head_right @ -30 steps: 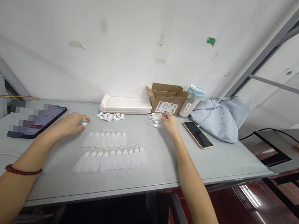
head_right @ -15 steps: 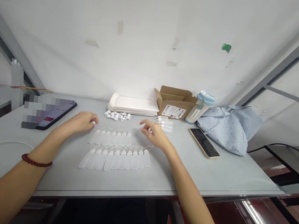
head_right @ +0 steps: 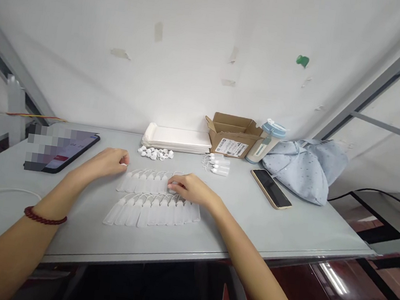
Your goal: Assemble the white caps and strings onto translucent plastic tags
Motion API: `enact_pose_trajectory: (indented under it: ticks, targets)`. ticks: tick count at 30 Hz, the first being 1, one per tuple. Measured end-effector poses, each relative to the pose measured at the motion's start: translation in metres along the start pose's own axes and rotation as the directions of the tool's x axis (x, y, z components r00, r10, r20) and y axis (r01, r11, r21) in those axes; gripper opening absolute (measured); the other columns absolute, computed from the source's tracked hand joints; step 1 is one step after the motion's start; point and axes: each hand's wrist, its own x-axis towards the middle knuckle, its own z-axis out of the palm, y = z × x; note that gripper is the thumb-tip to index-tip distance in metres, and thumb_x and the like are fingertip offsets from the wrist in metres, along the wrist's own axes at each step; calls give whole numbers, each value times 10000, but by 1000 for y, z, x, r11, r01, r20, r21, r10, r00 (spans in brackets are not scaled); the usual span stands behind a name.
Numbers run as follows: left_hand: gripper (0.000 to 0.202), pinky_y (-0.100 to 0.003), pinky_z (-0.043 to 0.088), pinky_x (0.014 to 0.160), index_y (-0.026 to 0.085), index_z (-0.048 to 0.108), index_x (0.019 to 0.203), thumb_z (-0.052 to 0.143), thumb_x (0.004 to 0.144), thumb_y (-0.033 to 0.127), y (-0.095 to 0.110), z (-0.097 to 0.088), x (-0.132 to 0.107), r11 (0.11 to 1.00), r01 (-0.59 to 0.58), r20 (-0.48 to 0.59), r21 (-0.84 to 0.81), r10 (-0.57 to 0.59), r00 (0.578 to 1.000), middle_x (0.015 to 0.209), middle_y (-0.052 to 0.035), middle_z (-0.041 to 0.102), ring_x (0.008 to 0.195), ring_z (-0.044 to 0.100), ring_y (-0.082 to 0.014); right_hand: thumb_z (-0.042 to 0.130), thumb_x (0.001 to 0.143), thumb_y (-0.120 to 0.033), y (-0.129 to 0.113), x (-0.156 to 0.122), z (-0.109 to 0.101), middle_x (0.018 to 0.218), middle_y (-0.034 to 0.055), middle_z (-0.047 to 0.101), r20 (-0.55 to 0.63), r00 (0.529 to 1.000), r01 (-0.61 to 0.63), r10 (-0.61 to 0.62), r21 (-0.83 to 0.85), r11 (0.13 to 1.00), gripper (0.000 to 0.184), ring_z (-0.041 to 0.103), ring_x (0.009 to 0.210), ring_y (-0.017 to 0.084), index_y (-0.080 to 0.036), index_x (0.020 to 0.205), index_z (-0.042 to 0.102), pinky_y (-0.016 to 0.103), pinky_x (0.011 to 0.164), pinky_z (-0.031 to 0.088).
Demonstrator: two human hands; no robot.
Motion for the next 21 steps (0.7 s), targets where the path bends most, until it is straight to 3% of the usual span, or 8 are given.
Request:
enact_pose_trajectory:
  ticks: [3, 6, 8, 10, 13, 15, 18, 21]
  targets:
    - [176, -288, 416, 609, 184, 572, 750, 498, 603, 120, 1, 2, 1, 993, -40, -105, -113, 28, 994, 826, -78, 658, 797, 609, -245, 421, 928, -278, 0, 1, 2, 729, 16, 621, -29, 999, 12, -13, -38, 999, 252, 501, 614, 109, -176, 909, 650, 214, 594, 357]
    - [129, -296, 439, 675, 190, 575, 724, 588, 597, 176, 13, 1, -1, 899, -95, -124, -427, 46, 991, 799, -40, 657, 815, 615, -233, 429, 928, -257, 3, 1, 3, 782, 39, 636, -99, 995, 11, -21, -103, 995, 231, 530, 667, 126, -180, 925, 647, 225, 629, 366]
    - [176, -299, 449, 706, 187, 587, 738, 671, 597, 252, 26, 2, -4, 707, -73, -40, -704, 64, 997, 789, -21, 657, 785, 616, -204, 441, 924, -243, 6, 1, 3, 799, 53, 627, -173, 984, 10, -36, -150, 989, 209, 537, 690, 140, -177, 971, 633, 238, 647, 377]
    - [249, -297, 447, 717, 184, 601, 768, 728, 591, 306, 42, 4, -8, 480, -12, 29, -877, 76, 997, 777, -6, 652, 731, 599, -163, 442, 920, -221, 7, 0, 3, 819, 64, 617, -235, 969, 25, -68, -181, 983, 196, 540, 709, 152, -174, 1006, 612, 253, 662, 391]
    - [296, -299, 438, 765, 170, 607, 764, 787, 557, 283, 60, 11, -13, 236, 37, 54, -971, 65, 996, 778, -5, 652, 714, 582, -129, 429, 917, -184, 5, 1, 4, 852, 72, 600, -290, 945, 93, -150, -203, 975, 175, 538, 746, 158, -176, 984, 591, 266, 684, 410]
    - [304, -308, 436, 796, 161, 608, 755, 806, 547, 259, 67, 17, -14, 127, 36, 44, -991, 64, 997, 819, -20, 664, 740, 587, -130, 425, 914, -169, 2, 1, 5, 838, 67, 579, -309, 928, 139, -206, -226, 964, 166, 528, 752, 157, -177, 949, 587, 264, 682, 414]
    - [277, -316, 439, 816, 155, 611, 748, 804, 573, 249, 70, 22, -14, 29, 15, 17, -999, 67, 998, 854, -39, 672, 804, 600, -147, 420, 911, -154, -5, 0, 8, 785, 52, 542, -314, 913, 178, -260, -268, 947, 166, 506, 726, 153, -171, 913, 586, 253, 656, 408]
    - [253, -314, 438, 828, 155, 612, 747, 795, 593, 235, 71, 23, -15, -12, -2, -3, -1000, 72, 997, 868, -41, 674, 854, 601, -156, 417, 904, -140, -10, -1, 9, 778, 49, 534, -290, 914, 203, -283, -277, 939, 162, 498, 733, 155, -167, 904, 576, 250, 652, 404]
